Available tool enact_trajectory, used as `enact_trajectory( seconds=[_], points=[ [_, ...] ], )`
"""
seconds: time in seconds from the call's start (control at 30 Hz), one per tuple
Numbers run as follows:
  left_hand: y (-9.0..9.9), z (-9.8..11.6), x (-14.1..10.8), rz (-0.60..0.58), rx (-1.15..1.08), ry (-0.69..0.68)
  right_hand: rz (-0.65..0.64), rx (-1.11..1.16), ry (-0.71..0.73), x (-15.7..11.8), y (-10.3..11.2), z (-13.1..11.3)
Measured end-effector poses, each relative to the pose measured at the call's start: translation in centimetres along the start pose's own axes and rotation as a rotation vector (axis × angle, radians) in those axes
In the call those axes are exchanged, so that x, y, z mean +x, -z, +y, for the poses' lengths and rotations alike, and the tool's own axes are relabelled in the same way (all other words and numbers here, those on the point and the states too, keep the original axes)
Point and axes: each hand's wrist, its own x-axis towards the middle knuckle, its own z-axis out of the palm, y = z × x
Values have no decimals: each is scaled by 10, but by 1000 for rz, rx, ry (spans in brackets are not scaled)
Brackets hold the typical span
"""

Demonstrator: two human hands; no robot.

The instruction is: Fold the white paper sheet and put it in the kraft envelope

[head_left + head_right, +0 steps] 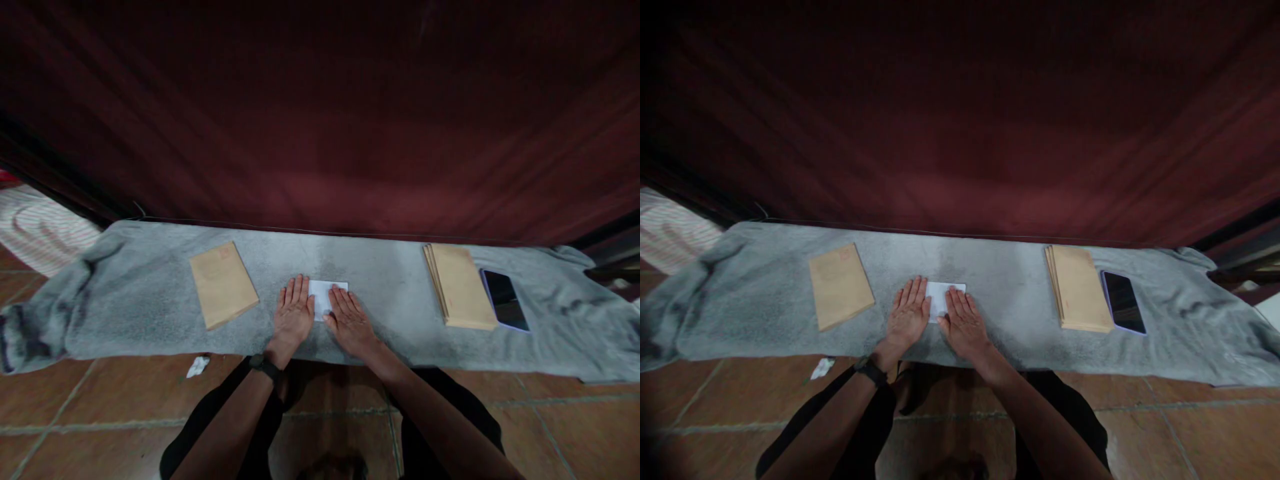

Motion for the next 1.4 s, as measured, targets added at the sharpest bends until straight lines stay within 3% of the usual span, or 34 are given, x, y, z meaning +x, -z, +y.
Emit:
enact_trajectory(
  seconds=[0.57, 0.8, 0.93, 1.03, 1.1, 1.4],
  points=[
    [0, -11, -3, 40, -4, 97, -20, -35, -74, -4, 7, 17],
    [3, -15, -5, 86, 0, 75, 18, -60, -85, -6, 9, 20],
    [12, -5, -11, 113, -8, -92, 54, -49, -62, -10, 10, 9],
    [16, 5, -20, -1, -24, -341, 24, -15, 49, -18, 8, -3],
    [16, 9, -26, -65, -12, -428, 3, -8, 90, -23, 8, -7],
    [16, 3, -34, -63, 40, -389, -29, -61, 91, -32, 12, 9]
  ],
)
